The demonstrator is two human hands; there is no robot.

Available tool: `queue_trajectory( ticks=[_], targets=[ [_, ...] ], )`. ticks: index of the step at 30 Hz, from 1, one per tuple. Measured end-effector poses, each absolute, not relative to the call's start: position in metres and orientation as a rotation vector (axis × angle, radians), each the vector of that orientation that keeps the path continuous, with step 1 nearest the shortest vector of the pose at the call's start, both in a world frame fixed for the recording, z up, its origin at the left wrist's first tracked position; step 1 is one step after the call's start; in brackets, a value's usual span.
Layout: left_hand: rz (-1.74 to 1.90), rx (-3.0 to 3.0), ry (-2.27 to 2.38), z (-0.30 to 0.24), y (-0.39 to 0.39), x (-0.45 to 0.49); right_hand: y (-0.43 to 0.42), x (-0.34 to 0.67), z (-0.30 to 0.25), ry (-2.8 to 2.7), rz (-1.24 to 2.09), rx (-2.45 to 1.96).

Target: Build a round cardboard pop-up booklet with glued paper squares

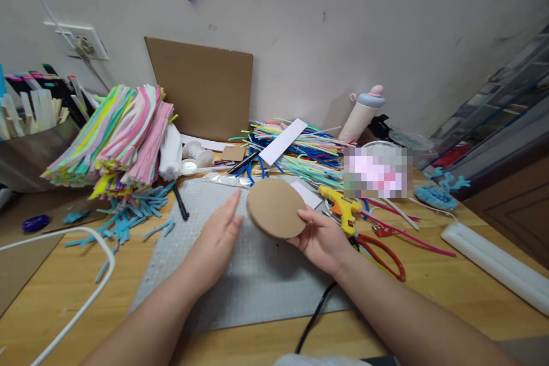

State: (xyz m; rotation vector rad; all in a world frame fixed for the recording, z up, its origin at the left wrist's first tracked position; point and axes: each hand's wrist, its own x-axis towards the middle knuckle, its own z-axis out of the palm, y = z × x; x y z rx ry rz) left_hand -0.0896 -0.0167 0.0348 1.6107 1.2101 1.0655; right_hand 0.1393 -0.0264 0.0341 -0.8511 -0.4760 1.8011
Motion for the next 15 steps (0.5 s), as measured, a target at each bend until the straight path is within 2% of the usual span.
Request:
queue_trajectory(
  ticks=[3,9,15],
  targets=[
    [1.165,1.327,1.393,0.024,-0.003,-0.094,-0.026,0.142,0.035,-0.589,1.711,-0.896],
    [0.985,1.060,1.193,0.039,-0.008,-0.085,-0.040,0.129,0.030,-1.054,1.805,-0.931],
    [1.009,0.996,1.276,0.042,-0.006,-0.092,-0.036,0.137,0.029,-1.202,1.230,-1.146]
  ],
)
